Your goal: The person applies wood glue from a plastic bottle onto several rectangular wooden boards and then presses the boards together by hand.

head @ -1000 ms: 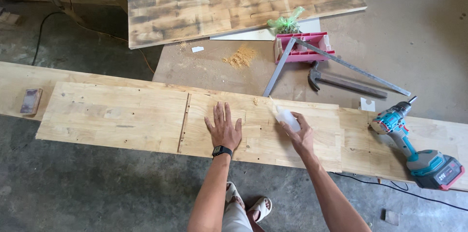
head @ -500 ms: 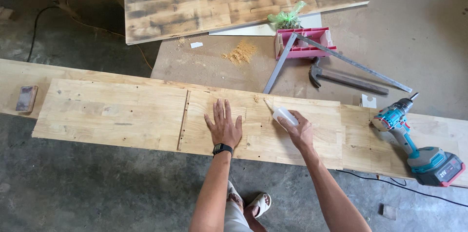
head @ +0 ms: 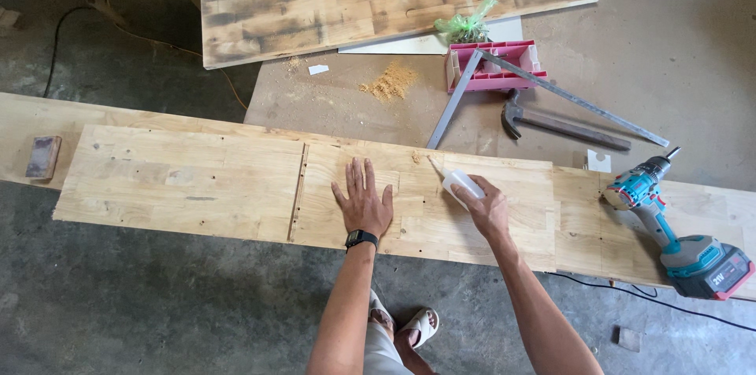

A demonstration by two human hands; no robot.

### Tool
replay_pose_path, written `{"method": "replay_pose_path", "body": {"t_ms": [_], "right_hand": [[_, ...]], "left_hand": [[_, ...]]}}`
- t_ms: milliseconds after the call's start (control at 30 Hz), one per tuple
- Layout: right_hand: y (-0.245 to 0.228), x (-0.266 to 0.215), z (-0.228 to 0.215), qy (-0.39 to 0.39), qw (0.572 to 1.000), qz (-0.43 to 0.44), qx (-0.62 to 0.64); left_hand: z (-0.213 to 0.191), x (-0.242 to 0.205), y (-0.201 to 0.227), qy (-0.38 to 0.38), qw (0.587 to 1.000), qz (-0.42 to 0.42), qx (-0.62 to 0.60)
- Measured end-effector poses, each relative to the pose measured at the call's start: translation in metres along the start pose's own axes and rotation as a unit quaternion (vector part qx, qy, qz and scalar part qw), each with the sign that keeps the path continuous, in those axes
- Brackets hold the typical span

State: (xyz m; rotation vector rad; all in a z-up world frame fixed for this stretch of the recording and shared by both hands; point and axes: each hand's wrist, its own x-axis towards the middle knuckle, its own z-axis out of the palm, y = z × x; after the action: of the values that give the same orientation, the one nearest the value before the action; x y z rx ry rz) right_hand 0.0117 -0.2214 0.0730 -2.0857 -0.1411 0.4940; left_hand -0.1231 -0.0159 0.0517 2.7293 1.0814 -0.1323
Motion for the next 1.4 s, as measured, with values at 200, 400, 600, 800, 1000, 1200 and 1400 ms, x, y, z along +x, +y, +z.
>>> {"method": "replay_pose_path", "body": {"t_ms": [200, 400, 600, 800, 1000, 1200, 1400], "right_hand": [[0.0, 0.003, -0.001, -0.006, 1.0, 0.006, 0.006], [-0.004, 0.004, -0.003, -0.005, 1.0, 0.0, -0.012], [-0.009, 0.01, -0.006, -0.008, 0.998, 0.013, -0.056], [-0.007, 0.019, -0.003, 0.004, 0.997, 0.017, -0.072], [-0.011, 0.019, -0.003, -0.002, 0.995, 0.041, -0.096], [-0.012, 0.028, -0.003, -0.012, 0.99, 0.033, -0.135], [-0.028, 0.023, -0.007, -0.022, 0.988, 0.044, -0.149]], "left_hand": [[0.001, 0.001, 0.0, 0.001, 1.0, 0.001, -0.001], [-0.003, -0.001, 0.0, 0.002, 1.0, 0.004, -0.013], [0.001, 0.0, -0.001, 0.003, 1.0, 0.003, -0.007], [0.004, 0.001, -0.001, 0.01, 1.0, 0.001, -0.006], [0.003, 0.001, -0.001, 0.008, 1.0, 0.002, -0.005], [0.002, 0.0, -0.001, 0.005, 1.0, 0.004, -0.012], [0.003, 0.0, -0.002, 0.008, 1.0, 0.006, -0.015]]}}
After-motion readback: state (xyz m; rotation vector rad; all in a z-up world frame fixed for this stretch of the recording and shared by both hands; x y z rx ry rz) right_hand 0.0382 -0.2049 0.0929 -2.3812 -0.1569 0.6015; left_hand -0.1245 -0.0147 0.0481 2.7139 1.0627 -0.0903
